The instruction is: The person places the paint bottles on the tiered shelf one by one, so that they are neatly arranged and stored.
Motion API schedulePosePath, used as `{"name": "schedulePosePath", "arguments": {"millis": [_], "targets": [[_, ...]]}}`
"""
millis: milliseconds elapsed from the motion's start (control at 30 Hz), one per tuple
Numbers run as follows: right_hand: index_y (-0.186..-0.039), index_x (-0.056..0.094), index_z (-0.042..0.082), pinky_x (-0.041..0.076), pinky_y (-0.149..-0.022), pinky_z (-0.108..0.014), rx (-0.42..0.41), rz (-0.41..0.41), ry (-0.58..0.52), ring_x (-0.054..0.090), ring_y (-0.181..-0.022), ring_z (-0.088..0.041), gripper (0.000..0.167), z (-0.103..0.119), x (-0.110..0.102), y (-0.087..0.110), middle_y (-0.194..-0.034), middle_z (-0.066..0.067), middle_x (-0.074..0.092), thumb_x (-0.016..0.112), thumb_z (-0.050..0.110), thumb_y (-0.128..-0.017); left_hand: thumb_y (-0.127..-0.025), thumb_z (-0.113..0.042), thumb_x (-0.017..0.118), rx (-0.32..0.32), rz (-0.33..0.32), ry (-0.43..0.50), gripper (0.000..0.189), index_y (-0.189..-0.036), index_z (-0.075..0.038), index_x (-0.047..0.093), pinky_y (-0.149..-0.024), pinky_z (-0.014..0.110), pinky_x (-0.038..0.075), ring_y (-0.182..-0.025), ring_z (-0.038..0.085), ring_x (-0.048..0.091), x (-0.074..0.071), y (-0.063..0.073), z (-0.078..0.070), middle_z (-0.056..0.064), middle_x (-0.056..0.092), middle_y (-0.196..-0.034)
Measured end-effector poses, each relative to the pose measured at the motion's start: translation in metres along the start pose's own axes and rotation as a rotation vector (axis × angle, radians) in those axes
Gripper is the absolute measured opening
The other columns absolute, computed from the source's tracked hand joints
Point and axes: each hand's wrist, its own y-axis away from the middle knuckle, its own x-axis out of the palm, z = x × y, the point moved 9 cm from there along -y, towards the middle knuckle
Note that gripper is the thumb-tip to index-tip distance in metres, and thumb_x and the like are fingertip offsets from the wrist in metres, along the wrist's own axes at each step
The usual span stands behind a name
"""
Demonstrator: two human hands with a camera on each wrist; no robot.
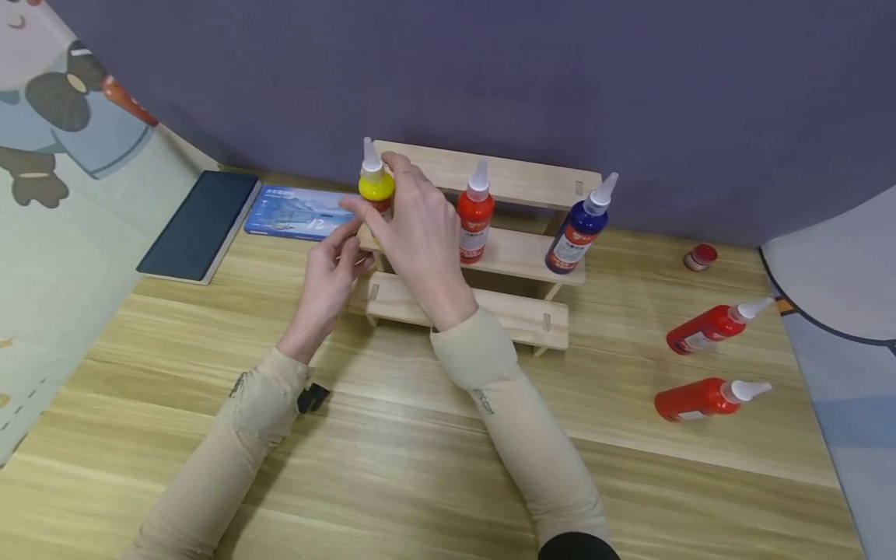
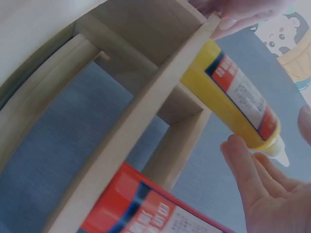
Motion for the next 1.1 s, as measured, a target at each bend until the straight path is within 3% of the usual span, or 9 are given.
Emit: {"name": "schedulePosePath", "arguments": {"millis": [133,200,300,433,633,833,1100], "targets": [[-0.141,0.063,0.000,0.047,-0.053,-0.034,-0.014,-0.018,0.013,0.060,-0.065,-0.025,0.068,0.004,-0.006,0.007,-0.129,-0.017,0.074,0.088,0.040,-0.092,-0.115,0.000,0.039,0.011,-0.007,0.005,0.044,-0.159,0.007,0.043,-0.102,0.027,0.062,-0.119,0.034,0.066,-0.001,-0.001,0.000,0.025,0.047,-0.160],[-0.141,0.064,0.000,0.052,-0.056,-0.035,-0.019,-0.031,0.010,0.065,-0.070,-0.027,0.068,0.005,-0.010,0.010,-0.128,-0.018,0.075,0.089,0.039,-0.091,-0.115,0.000,0.039,0.015,-0.011,0.000,0.044,-0.158,0.008,0.043,-0.102,0.027,0.062,-0.120,0.036,0.066,-0.001,-0.001,-0.001,0.025,0.046,-0.161],[-0.142,0.063,0.000,0.064,-0.069,-0.035,-0.009,-0.036,0.016,0.076,-0.093,-0.029,0.070,0.005,-0.017,0.014,-0.129,-0.018,0.074,0.090,0.039,-0.090,-0.115,0.000,0.039,0.021,-0.017,-0.013,0.043,-0.158,0.007,0.044,-0.101,0.027,0.062,-0.120,0.037,0.066,-0.001,-0.001,-0.001,0.025,0.046,-0.161],[-0.143,0.063,0.001,0.069,-0.081,-0.037,-0.001,-0.042,0.039,0.075,-0.111,-0.027,0.072,0.006,-0.027,0.023,-0.132,-0.016,0.073,0.089,0.041,-0.090,-0.115,0.000,0.039,0.027,-0.024,-0.020,0.043,-0.157,0.008,0.045,-0.101,0.027,0.062,-0.121,0.040,0.066,-0.001,0.000,-0.003,0.026,0.047,-0.160],[-0.139,0.066,-0.001,0.070,-0.083,-0.037,-0.064,-0.077,0.042,0.076,-0.111,-0.026,0.066,0.014,-0.045,0.040,-0.132,-0.016,0.074,0.090,0.036,-0.090,-0.115,0.000,0.039,0.005,-0.016,0.003,0.044,-0.158,0.009,0.043,-0.105,0.030,0.061,-0.124,0.043,0.064,0.000,0.000,-0.001,0.029,0.044,-0.161],[-0.133,0.068,-0.002,0.069,-0.075,-0.039,-0.109,-0.120,0.028,0.078,-0.103,-0.027,0.057,0.017,-0.070,0.055,-0.125,-0.016,0.076,0.089,0.032,-0.092,-0.116,-0.001,0.039,-0.026,-0.012,0.024,0.045,-0.160,0.006,0.042,-0.105,0.028,0.060,-0.126,0.041,0.063,0.002,0.001,0.000,0.028,0.043,-0.161],[-0.131,0.069,-0.003,0.071,-0.082,-0.037,-0.093,-0.125,-0.026,0.077,-0.107,-0.026,0.055,0.012,-0.094,0.068,-0.125,-0.015,0.076,0.091,0.025,-0.089,-0.116,-0.001,0.040,-0.036,-0.019,0.043,0.044,-0.159,0.007,0.042,-0.105,0.027,0.061,-0.130,0.041,0.062,0.000,0.000,0.001,0.027,0.043,-0.162]]}}
